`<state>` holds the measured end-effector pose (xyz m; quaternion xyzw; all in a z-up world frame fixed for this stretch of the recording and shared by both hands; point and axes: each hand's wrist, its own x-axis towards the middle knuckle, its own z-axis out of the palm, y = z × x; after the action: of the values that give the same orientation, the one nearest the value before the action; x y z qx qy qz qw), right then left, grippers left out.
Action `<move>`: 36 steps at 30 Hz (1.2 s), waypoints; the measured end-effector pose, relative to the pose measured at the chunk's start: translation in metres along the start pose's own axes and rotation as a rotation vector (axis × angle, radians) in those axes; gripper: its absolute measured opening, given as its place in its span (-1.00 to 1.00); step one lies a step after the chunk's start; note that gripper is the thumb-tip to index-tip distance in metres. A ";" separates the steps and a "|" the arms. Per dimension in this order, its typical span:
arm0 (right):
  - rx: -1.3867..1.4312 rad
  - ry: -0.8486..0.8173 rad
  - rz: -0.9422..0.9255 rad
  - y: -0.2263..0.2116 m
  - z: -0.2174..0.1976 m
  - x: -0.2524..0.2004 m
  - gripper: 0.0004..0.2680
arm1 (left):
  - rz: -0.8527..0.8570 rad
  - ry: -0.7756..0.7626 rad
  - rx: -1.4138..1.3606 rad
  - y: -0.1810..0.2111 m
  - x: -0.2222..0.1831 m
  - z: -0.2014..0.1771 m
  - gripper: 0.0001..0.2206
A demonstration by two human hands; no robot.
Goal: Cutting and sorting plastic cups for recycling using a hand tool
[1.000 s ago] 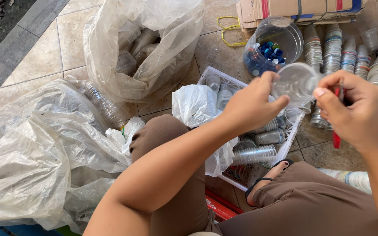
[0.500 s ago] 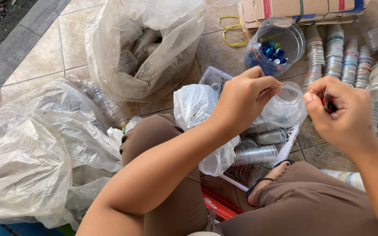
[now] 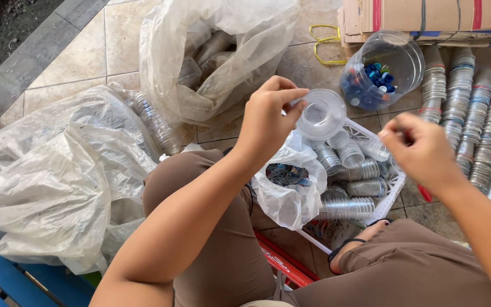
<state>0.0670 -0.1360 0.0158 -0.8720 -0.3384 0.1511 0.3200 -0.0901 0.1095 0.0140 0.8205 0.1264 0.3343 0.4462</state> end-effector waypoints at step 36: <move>0.760 -0.116 0.458 0.011 0.073 0.023 -0.75 | -0.003 -0.312 0.264 0.009 -0.002 -0.013 -0.84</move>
<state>0.0541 -0.0928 -0.0472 -0.7349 -0.0743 0.3802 0.5566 -0.1010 0.1114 0.0252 0.9136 0.0996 0.1828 0.3493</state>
